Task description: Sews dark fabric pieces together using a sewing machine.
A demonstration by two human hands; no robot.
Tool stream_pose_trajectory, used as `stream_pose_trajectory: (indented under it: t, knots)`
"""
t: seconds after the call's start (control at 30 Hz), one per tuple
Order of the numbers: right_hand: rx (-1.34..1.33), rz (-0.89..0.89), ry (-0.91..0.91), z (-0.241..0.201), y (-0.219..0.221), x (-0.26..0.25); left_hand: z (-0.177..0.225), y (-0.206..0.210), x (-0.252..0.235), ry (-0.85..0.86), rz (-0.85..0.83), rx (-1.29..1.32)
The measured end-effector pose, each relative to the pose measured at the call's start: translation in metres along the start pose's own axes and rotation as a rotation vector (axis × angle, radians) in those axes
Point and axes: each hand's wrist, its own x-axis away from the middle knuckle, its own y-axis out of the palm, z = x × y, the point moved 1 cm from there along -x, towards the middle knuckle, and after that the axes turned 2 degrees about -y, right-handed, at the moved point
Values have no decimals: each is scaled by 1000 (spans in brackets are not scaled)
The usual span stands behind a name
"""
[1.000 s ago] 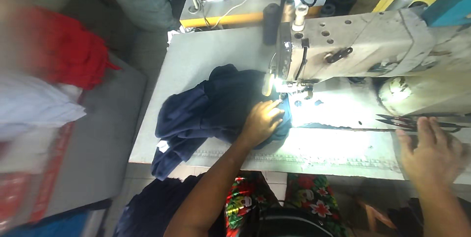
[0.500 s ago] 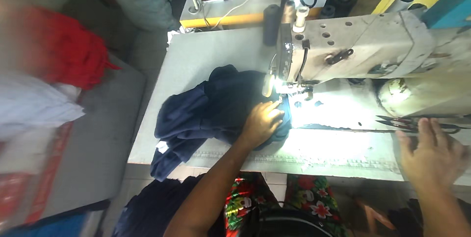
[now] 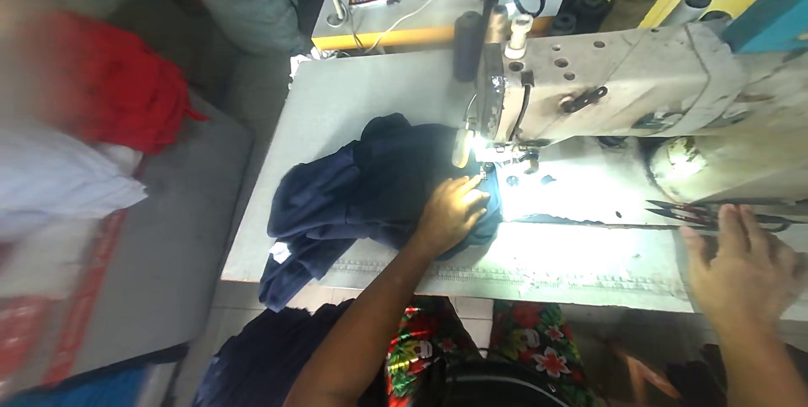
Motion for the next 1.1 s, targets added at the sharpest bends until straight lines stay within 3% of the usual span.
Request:
stream_pose_trajectory:
  t: [0.2, 0.3, 0.53, 0.67, 0.8, 1.1]
  knots:
    - [-69, 126, -14, -22, -15, 0, 1, -2, -1, 2, -7, 19]
    - [-145, 186, -207, -61, -10, 17, 1, -3, -2, 7, -9, 25]
    - [-322, 113, -631, -166, 13, 20, -1, -4, -5, 1, -14, 25]
    - [-404, 7, -807, -191, 36, 6, -2, -5, -7, 10, -12, 45]
    - [-448, -33, -809, -196, 57, 3, -3, -4, -7, 12, 2, 57]
    - [-430, -4, -773, -195, 57, 6, -5, -2, -8, 12, -9, 52]
